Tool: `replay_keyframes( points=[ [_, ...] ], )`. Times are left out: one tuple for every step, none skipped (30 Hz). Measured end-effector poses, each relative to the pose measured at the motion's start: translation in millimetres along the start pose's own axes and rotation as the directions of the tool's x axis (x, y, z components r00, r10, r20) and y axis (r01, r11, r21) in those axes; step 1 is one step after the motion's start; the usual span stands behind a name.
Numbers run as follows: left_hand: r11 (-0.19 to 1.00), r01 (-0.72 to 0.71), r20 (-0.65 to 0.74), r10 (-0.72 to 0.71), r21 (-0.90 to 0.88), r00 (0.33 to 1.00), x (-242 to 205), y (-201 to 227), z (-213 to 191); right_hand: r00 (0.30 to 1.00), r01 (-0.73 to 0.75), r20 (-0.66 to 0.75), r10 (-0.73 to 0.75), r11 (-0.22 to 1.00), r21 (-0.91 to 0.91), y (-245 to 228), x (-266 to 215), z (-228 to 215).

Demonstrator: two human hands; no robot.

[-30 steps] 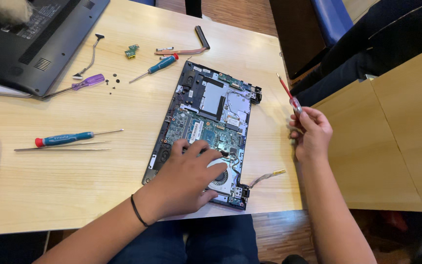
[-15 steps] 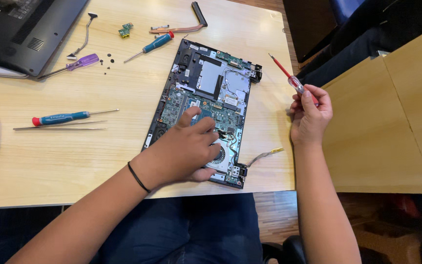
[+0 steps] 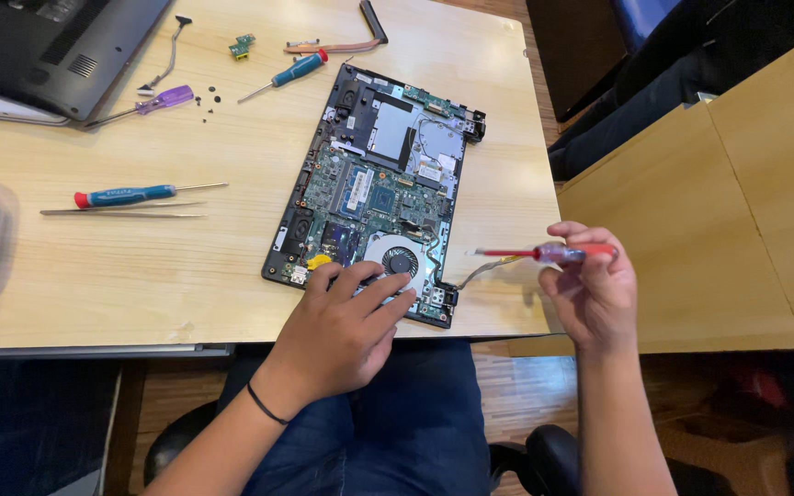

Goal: The person uses a screwdriver to remove screws from a disassembled laptop motherboard on a wooden table. They then disconnect several ribbon cables and connectors from the board. The person continues to unscrew and detach components, including the cooling fan assembly.

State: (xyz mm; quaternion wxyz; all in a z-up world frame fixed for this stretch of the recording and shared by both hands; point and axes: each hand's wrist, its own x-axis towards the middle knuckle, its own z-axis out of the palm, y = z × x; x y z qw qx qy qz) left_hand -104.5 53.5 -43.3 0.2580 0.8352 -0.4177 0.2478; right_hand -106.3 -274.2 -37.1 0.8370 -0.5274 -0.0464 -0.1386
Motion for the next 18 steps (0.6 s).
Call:
replay_keyframes(
  points=[
    [1.0, 0.0, -0.007, 0.0, 0.007, 1.0, 2, 0, -2, 1.0, 0.004, 0.009, -0.004, 1.0, 0.001, -14, -7, 13],
    [1.0, 0.007, 0.015, -0.007, -0.013, 1.0, 3, 0, -4, 0.997, 0.072, 0.046, -0.069, 0.995, -0.063, -27, -14, 27],
    [0.999, 0.024, 0.04, -0.023, -0.034, 0.999, 2, 2, -6, 0.989, 0.133, 0.087, -0.123, 0.983, -0.124, -40, -22, 40],
    [0.999, 0.033, 0.037, -0.032, -0.027, 0.999, 4, 3, -10, 0.988, 0.129, 0.097, -0.117, 0.984, -0.121, -47, -23, 58],
    [1.0, 0.013, 0.034, -0.013, 0.006, 0.999, 6, 3, -13, 0.97, 0.209, 0.175, -0.171, 0.95, -0.232, -54, -28, 75],
    [0.999, -0.007, 0.033, 0.006, 0.04, 0.999, 9, 4, -16, 0.942, 0.295, 0.257, -0.215, 0.896, -0.331, -62, -32, 91],
    [0.999, -0.007, 0.033, 0.005, 0.04, 0.999, 10, 5, -16, 0.942, 0.294, 0.257, -0.215, 0.896, -0.332, -61, -34, 102],
    [0.995, 0.035, 0.022, -0.037, 0.091, 0.999, 11, 6, -17, 0.935, 0.33, 0.279, -0.219, 0.828, -0.453, -60, -35, 113],
    [0.987, 0.077, 0.011, -0.08, 0.142, 0.997, 11, 8, -17, 0.928, 0.359, 0.301, -0.219, 0.743, -0.565, -59, -38, 124],
    [0.987, 0.078, 0.014, -0.081, 0.14, 0.997, 9, 9, -16, 0.929, 0.356, 0.299, -0.217, 0.744, -0.566, -54, -37, 122],
    [0.979, 0.146, -0.014, -0.145, 0.143, 0.989, 9, 10, -15, 0.914, 0.388, 0.338, -0.222, 0.721, -0.575, -49, -34, 120],
    [0.966, 0.213, -0.041, -0.209, 0.145, 0.977, 8, 11, -14, 0.898, 0.419, 0.377, -0.226, 0.697, -0.582, -44, -32, 117],
    [0.966, 0.214, -0.039, -0.21, 0.145, 0.977, 11, 11, -14, 0.899, 0.417, 0.376, -0.224, 0.698, -0.581, -43, -30, 118],
    [0.947, 0.262, -0.054, -0.256, 0.187, 0.965, 13, 11, -14, 0.902, 0.416, 0.364, -0.232, 0.695, -0.587, -42, -29, 118],
    [0.924, 0.309, -0.067, -0.302, 0.226, 0.951, 14, 12, -14, 0.907, 0.409, 0.349, -0.237, 0.692, -0.594, -41, -29, 118],
    [0.924, 0.311, -0.061, -0.305, 0.224, 0.95, 13, 13, -12, 0.91, 0.403, 0.345, -0.232, 0.694, -0.596, -41, -30, 119],
    [0.923, 0.292, -0.021, -0.296, 0.252, 0.955, 14, 12, -10, 0.911, 0.401, 0.337, -0.236, 0.696, -0.596, -40, -29, 119],
    [0.921, 0.272, 0.018, -0.288, 0.278, 0.957, 14, 12, -8, 0.913, 0.398, 0.329, -0.241, 0.698, -0.595, -40, -29, 120]
  ],
)
